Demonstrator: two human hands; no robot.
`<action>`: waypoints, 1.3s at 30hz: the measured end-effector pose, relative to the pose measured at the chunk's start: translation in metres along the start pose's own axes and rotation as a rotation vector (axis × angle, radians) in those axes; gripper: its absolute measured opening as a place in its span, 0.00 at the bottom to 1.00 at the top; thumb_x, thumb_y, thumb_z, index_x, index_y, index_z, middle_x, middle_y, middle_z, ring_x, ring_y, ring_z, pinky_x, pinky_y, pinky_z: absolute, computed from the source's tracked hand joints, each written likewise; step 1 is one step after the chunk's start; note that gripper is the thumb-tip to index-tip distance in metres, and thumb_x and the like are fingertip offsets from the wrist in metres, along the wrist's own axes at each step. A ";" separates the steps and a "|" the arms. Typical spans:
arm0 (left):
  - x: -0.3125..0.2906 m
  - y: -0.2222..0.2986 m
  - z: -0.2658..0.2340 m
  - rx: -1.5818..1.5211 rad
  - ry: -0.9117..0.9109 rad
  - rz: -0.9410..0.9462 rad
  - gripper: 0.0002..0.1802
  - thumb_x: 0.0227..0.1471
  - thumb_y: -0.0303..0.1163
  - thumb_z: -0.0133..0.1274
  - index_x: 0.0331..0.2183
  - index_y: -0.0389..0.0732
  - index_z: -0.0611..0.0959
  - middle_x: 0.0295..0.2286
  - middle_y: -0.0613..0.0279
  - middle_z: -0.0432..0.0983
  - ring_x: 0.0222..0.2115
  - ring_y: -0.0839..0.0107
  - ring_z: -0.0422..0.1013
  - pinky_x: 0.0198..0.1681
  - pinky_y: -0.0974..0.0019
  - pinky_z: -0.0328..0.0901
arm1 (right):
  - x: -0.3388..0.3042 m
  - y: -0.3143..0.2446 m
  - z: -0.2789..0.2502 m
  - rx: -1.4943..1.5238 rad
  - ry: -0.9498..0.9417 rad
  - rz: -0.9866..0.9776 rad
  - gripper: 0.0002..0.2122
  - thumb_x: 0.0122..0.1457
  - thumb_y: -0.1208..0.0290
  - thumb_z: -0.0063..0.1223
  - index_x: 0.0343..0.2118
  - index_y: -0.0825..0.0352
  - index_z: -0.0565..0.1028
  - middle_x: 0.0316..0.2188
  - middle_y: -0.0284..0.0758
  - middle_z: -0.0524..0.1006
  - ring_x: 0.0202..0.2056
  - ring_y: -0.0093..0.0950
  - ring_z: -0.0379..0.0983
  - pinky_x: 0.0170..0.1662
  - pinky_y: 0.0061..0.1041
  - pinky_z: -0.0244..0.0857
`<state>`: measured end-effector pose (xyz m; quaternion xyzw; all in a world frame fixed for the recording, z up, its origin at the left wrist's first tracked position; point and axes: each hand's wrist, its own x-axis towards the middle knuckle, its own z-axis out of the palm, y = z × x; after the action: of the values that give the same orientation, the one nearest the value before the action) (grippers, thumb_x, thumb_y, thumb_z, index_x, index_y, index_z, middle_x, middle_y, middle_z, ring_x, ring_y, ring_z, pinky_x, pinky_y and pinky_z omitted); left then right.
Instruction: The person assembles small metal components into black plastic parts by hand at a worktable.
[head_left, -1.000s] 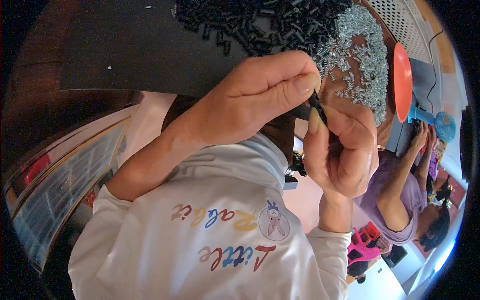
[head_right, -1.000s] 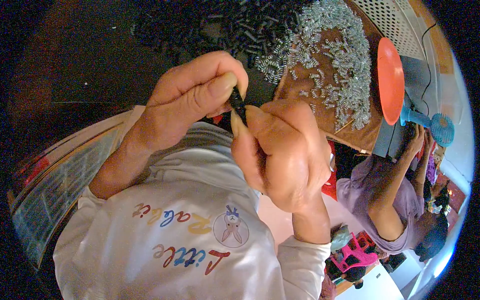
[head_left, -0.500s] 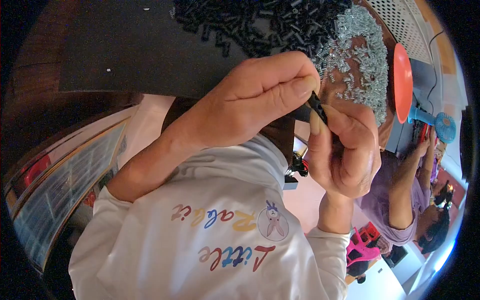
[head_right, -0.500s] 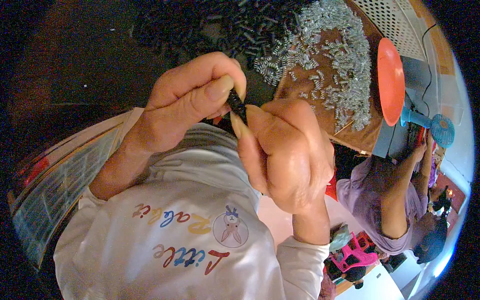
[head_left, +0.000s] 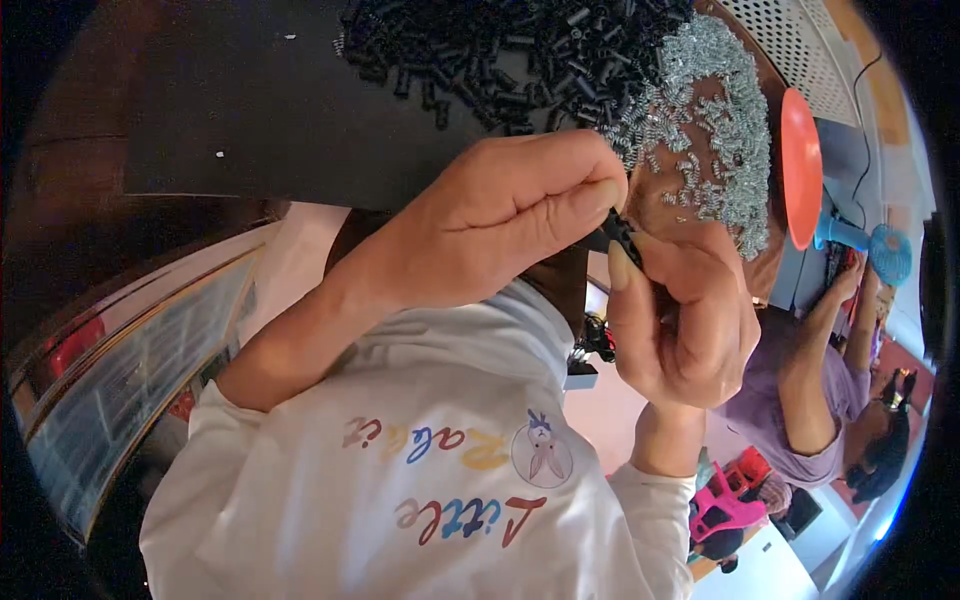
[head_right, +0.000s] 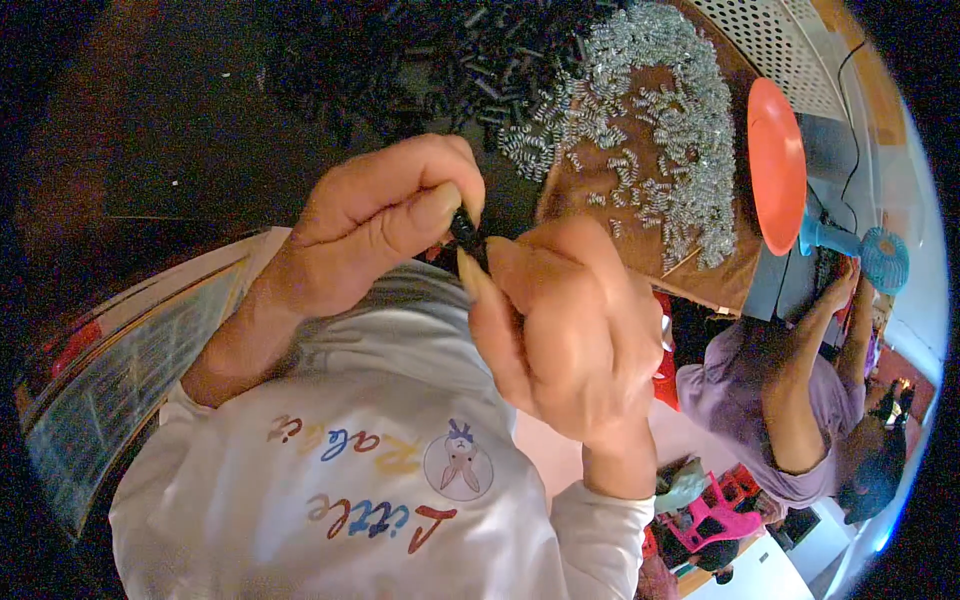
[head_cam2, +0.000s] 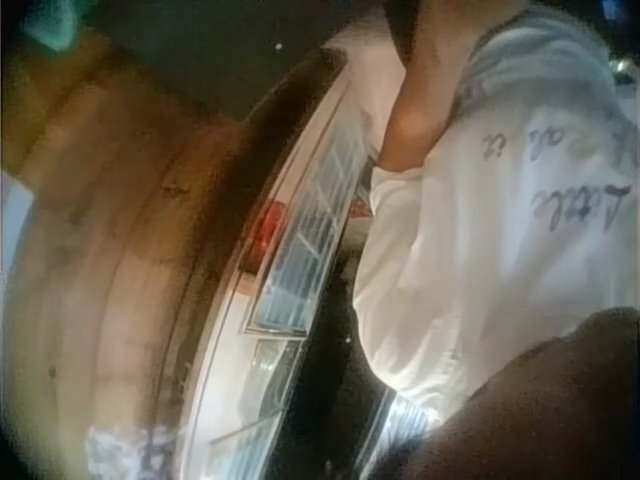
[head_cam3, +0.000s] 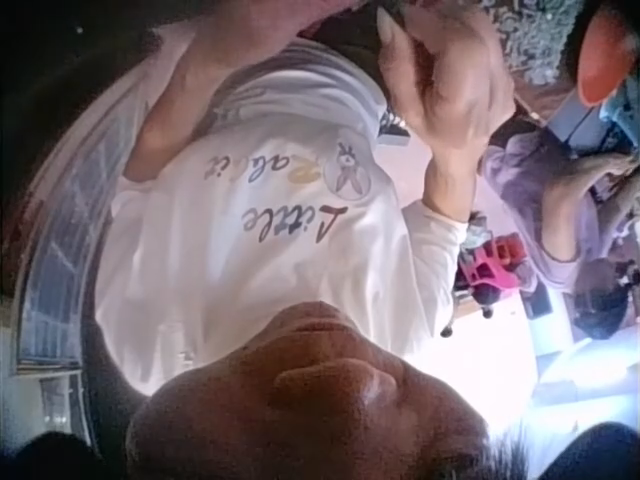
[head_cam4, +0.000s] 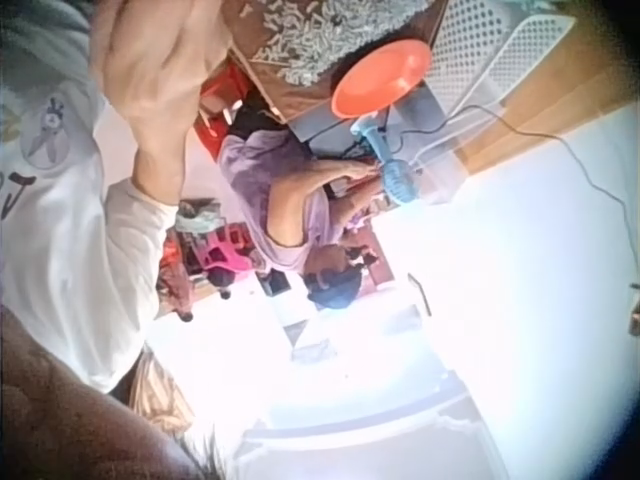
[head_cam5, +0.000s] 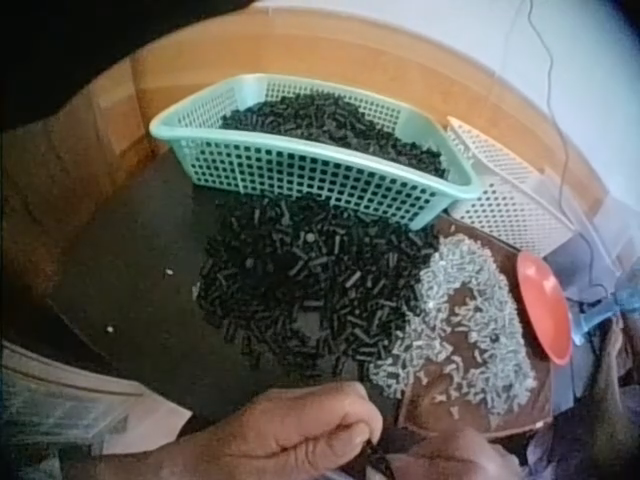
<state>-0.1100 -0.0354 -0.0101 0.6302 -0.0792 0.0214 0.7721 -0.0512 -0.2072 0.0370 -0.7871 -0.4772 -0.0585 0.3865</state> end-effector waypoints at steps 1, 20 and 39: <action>0.000 0.000 0.001 0.043 0.010 0.011 0.11 0.60 0.34 0.41 0.32 0.36 0.73 0.26 0.66 0.63 0.24 0.79 0.58 0.27 0.76 0.55 | 0.000 -0.002 -0.002 -0.019 -0.028 0.027 0.12 0.41 0.82 0.60 0.31 0.69 0.73 0.23 0.40 0.72 0.18 0.33 0.70 0.19 0.27 0.63; 0.002 -0.002 -0.003 -0.482 -0.039 -0.200 0.12 0.58 0.38 0.48 0.30 0.38 0.75 0.17 0.74 0.62 0.18 0.88 0.55 0.19 0.81 0.50 | 0.024 0.016 0.002 0.224 -0.143 -0.078 0.21 0.39 0.70 0.67 0.36 0.77 0.74 0.23 0.34 0.70 0.23 0.22 0.63 0.24 0.17 0.55; 0.008 0.007 -0.008 -0.516 0.008 -0.344 0.14 0.54 0.38 0.54 0.22 0.41 0.74 0.16 0.72 0.68 0.13 0.85 0.60 0.14 0.80 0.53 | 0.034 0.018 0.015 0.039 -0.006 -0.230 0.14 0.37 0.76 0.68 0.24 0.71 0.72 0.13 0.30 0.65 0.13 0.17 0.56 0.16 0.17 0.48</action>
<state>-0.1025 -0.0268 -0.0042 0.4175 0.0288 -0.1279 0.8992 -0.0227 -0.1780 0.0319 -0.7197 -0.5665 -0.0906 0.3911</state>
